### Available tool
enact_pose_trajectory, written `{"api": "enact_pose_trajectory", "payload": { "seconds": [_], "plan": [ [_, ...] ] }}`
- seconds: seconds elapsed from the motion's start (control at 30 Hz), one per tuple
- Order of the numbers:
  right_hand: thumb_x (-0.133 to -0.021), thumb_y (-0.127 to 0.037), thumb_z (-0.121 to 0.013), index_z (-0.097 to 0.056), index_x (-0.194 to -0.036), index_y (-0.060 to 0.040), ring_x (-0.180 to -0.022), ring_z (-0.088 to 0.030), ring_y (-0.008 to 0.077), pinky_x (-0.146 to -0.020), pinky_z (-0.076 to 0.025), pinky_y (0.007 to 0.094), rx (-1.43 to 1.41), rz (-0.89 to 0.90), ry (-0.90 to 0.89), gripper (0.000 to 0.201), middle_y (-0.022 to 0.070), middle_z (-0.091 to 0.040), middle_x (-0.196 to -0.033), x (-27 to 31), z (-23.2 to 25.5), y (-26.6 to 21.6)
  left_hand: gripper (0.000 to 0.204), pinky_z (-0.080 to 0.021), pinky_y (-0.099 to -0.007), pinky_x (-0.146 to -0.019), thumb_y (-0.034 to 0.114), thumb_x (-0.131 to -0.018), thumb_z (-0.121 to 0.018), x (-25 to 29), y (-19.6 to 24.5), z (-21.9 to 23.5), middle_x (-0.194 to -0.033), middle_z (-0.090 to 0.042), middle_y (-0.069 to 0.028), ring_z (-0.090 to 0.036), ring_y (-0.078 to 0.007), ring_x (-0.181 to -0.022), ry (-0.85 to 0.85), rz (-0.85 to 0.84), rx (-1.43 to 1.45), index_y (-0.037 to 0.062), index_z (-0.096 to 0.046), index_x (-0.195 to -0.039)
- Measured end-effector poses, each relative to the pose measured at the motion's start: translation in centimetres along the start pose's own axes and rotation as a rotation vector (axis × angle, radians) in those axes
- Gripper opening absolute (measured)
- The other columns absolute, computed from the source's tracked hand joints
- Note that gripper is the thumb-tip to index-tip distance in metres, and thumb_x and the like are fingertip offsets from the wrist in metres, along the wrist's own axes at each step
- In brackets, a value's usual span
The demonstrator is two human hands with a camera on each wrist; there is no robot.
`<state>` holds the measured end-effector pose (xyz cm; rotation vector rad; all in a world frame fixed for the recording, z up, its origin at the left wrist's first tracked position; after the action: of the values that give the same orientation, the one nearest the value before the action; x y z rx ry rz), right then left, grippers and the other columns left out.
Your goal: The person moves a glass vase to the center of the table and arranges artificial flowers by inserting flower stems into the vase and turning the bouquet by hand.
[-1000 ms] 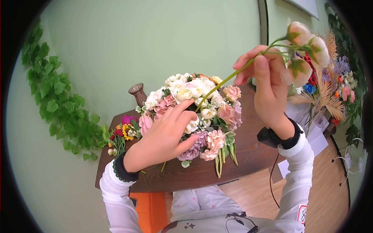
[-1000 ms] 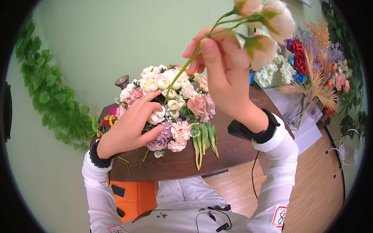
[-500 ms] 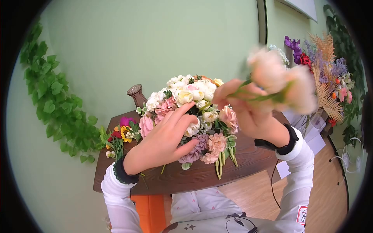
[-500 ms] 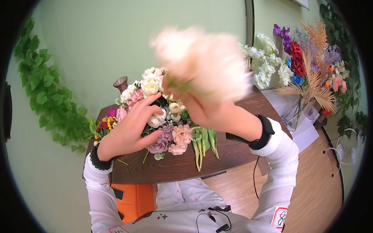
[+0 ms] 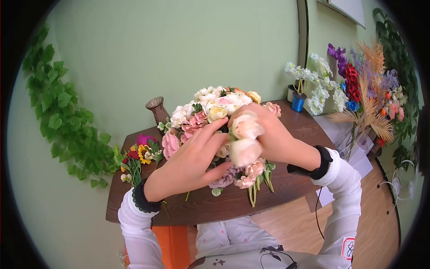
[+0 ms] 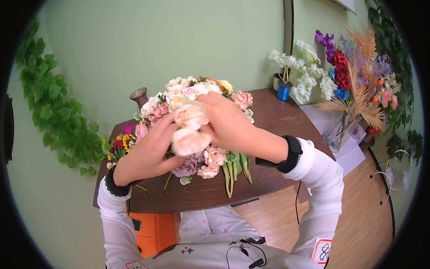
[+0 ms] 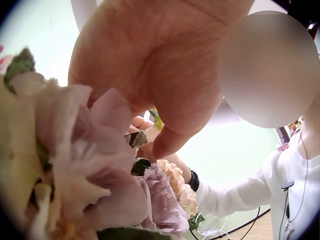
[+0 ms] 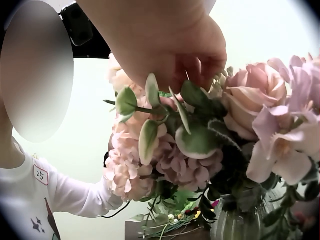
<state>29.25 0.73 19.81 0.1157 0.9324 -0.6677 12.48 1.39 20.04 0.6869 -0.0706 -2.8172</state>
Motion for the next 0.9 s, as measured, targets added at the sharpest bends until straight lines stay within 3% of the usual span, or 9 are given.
{"api": "enact_pose_trajectory", "payload": {
  "seconds": [0.07,0.27,0.4,0.47,0.6,0.67,0.7,0.77,0.9],
  "plan": [
    [-0.067,-0.007,-0.061,-0.057,-0.086,-0.0037,-0.080,-0.047,0.0291,-0.068,-0.041,0.0383,0.094,0.062,0.108,0.020,0.0107,-0.049,-0.080,-0.3,0.3,-0.5,0.040,-0.038,-0.0385,-0.087,0.016,-0.075,-0.062,0.1,0.2,0.3,-0.120,-0.036,-0.0219,-0.047,-0.0344,-0.103,0.073,-0.023,-0.033,-0.0041,-0.045,-0.105],
    [-0.065,-0.011,-0.064,-0.061,-0.078,-0.0043,-0.083,-0.042,0.0280,-0.073,-0.038,0.0373,0.278,-0.029,0.031,0.014,0.0097,-0.047,-0.085,-0.6,-0.1,0.2,0.038,-0.040,-0.0364,-0.085,0.016,-0.076,-0.061,0.3,0.4,0.4,-0.115,-0.039,-0.0193,-0.048,-0.0330,-0.100,0.102,0.007,-0.018,-0.0027,-0.046,-0.106],
    [-0.065,-0.012,-0.065,-0.061,-0.076,-0.0031,-0.084,-0.043,0.0284,-0.073,-0.038,0.0378,0.323,-0.043,0.080,0.014,0.0101,-0.047,-0.086,-0.2,-0.6,0.9,0.044,-0.035,-0.0369,-0.090,0.018,-0.076,-0.060,0.4,0.0,0.3,-0.114,-0.040,-0.0173,-0.043,-0.0323,-0.104,0.014,0.056,0.025,-0.0037,-0.044,-0.111],
    [-0.066,-0.017,-0.066,-0.059,-0.095,-0.0055,-0.095,-0.040,0.0292,-0.081,-0.036,0.0367,0.357,-0.111,-0.059,0.031,0.0096,-0.044,-0.115,0.0,-0.4,1.1,0.041,-0.036,-0.0356,-0.088,0.017,-0.076,-0.060,0.4,-0.1,0.2,-0.112,-0.041,-0.0149,-0.043,-0.0299,-0.102,0.040,0.022,0.019,-0.0026,-0.045,-0.110],
    [-0.069,-0.011,-0.062,-0.057,-0.097,-0.0043,-0.091,-0.046,0.0255,-0.077,-0.039,0.0337,0.376,-0.171,-0.200,0.030,0.0100,-0.049,-0.107,0.1,0.5,1.6,0.040,-0.037,-0.0353,-0.088,0.016,-0.076,-0.059,0.3,-0.2,0.3,-0.111,-0.042,-0.0138,-0.044,-0.0289,-0.103,0.040,0.023,0.030,-0.0018,-0.045,-0.109],
    [-0.072,-0.012,-0.060,-0.057,-0.098,-0.0019,-0.079,-0.053,0.0292,-0.068,-0.043,0.0333,-0.053,-0.281,0.033,0.028,0.0130,-0.055,-0.091,-0.2,2.0,1.0,0.040,-0.037,-0.0351,-0.088,0.016,-0.077,-0.059,0.2,-0.2,0.3,-0.111,-0.042,-0.0141,-0.044,-0.0287,-0.103,0.045,0.008,0.023,-0.0017,-0.045,-0.110],
    [-0.072,-0.012,-0.060,-0.057,-0.098,-0.0019,-0.079,-0.053,0.0292,-0.068,-0.043,0.0333,-0.053,-0.280,0.031,0.028,0.0130,-0.055,-0.091,-0.4,2.4,0.1,0.040,-0.037,-0.0351,-0.088,0.016,-0.077,-0.059,0.2,-0.2,0.3,-0.111,-0.042,-0.0141,-0.044,-0.0287,-0.103,0.047,0.009,0.023,-0.0017,-0.045,-0.110],
    [-0.075,-0.014,-0.059,-0.056,-0.100,-0.0019,-0.071,-0.056,0.0263,-0.062,-0.044,0.0294,-0.160,-0.244,0.156,0.029,0.0120,-0.056,-0.086,-0.9,3.3,-2.3,0.041,-0.037,-0.0350,-0.088,0.017,-0.077,-0.059,0.3,-0.1,0.2,-0.111,-0.042,-0.0141,-0.044,-0.0288,-0.104,0.039,0.026,0.022,-0.0016,-0.045,-0.110],
    [-0.073,-0.011,-0.063,-0.060,-0.094,-0.0049,-0.070,-0.055,0.0242,-0.062,-0.045,0.0304,0.069,0.005,0.073,0.022,0.0097,-0.055,-0.089,-1.0,2.7,-2.5,0.042,-0.037,-0.0347,-0.088,0.017,-0.077,-0.059,0.3,-0.2,0.0,-0.111,-0.042,-0.0140,-0.044,-0.0288,-0.104,0.042,0.019,0.011,-0.0014,-0.045,-0.111]
  ]
}}
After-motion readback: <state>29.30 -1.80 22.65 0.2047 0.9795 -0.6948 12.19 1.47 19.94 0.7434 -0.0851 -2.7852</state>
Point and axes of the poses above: each hand's wrist, its own x-axis away from the middle knuckle, its own z-axis out of the back of the hand, y = z × x, the point moved 3 cm from there along -x, towards the middle knuckle
